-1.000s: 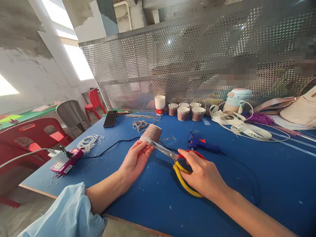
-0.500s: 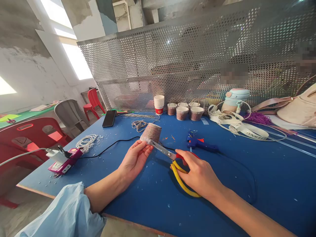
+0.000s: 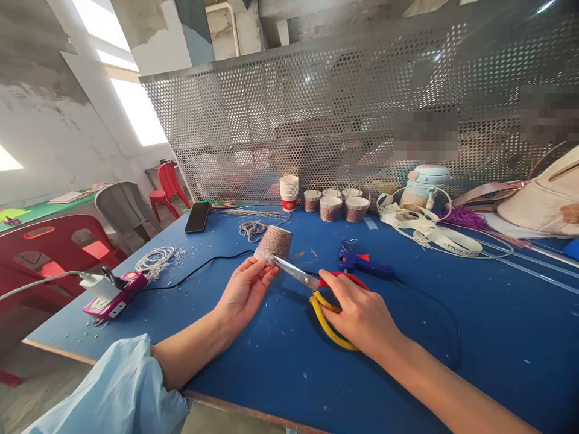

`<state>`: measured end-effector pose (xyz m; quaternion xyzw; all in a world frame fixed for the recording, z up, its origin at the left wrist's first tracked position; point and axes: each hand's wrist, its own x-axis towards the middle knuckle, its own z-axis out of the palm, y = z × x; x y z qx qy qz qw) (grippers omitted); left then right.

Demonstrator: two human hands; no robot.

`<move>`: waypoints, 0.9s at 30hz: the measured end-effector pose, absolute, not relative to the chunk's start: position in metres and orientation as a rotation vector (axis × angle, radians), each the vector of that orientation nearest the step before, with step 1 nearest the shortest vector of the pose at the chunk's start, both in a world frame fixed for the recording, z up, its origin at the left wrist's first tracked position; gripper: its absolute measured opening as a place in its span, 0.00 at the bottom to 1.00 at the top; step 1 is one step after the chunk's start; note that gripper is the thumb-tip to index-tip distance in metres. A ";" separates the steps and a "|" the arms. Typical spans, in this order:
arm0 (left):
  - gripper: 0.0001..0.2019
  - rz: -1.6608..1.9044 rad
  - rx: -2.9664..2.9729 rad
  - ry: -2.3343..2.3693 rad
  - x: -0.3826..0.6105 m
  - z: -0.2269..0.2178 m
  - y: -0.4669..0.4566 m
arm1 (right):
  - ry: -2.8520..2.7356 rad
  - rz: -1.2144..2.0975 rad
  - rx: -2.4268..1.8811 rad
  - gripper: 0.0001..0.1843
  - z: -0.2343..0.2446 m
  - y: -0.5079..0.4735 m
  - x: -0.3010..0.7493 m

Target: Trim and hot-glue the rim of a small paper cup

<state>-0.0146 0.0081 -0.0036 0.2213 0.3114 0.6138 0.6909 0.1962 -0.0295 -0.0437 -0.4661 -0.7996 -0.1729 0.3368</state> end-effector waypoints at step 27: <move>0.07 1.343 0.639 0.714 -0.013 -0.007 0.002 | -2.037 -0.668 -1.159 0.18 -0.035 -0.029 0.197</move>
